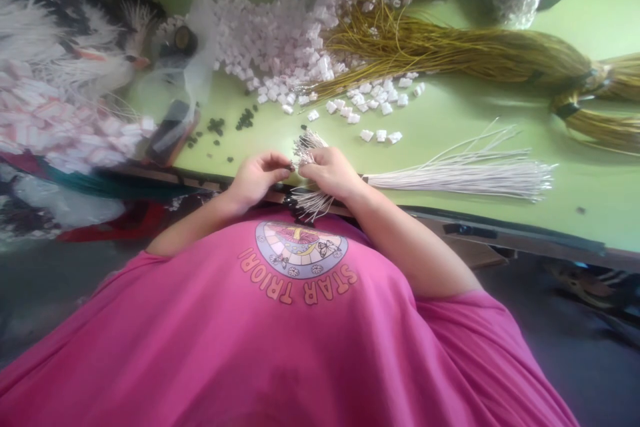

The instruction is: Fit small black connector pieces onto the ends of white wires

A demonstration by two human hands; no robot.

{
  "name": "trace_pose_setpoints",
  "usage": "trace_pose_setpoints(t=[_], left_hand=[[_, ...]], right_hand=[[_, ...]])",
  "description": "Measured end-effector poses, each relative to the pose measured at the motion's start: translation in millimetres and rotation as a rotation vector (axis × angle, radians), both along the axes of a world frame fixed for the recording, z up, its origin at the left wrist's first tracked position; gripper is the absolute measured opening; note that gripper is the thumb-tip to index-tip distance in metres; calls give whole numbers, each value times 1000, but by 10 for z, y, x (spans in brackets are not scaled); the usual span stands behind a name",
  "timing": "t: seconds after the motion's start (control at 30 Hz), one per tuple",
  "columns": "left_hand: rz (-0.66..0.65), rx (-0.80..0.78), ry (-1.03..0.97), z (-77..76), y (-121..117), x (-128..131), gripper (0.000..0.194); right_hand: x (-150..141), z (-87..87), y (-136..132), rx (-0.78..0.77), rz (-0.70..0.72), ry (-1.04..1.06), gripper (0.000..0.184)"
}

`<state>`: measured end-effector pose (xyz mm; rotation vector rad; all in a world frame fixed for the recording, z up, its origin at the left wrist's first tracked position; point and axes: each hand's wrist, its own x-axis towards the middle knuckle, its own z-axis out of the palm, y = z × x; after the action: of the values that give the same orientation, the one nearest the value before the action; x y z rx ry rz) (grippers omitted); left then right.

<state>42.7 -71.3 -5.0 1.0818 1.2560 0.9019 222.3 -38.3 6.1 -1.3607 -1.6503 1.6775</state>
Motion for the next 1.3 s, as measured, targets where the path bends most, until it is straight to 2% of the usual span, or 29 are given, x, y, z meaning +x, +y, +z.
trace_pose_setpoints(t=[0.3,0.43,0.57,0.87,0.97,1.07,1.17,1.3], left_hand=[[22,182,69,-128,6,0,16],[38,142,76,-84,3,2,15],[60,112,88,-22,10,0,12],[74,48,42,19,10,-17,12],[60,38,19,40,-3,-3,11],[66,39,25,40,-3,5,11],[75,43,36,22,9,-3,12],[61,52,46,13,20,-22,13]], right_hand=[[-13,-32,3,-56,-8,37,20],[-13,-9,8,43,5,-28,11],[-8,-17,14,123,-10,-8,5],[2,-14,-14,46,-14,-25,23],[-4,9,-15,40,-8,-39,23],[-15,1,-15,54,-14,-59,11],[-26,-38,-16,113,-59,-49,28],[-24,-77,-15,245,-38,-18,10]])
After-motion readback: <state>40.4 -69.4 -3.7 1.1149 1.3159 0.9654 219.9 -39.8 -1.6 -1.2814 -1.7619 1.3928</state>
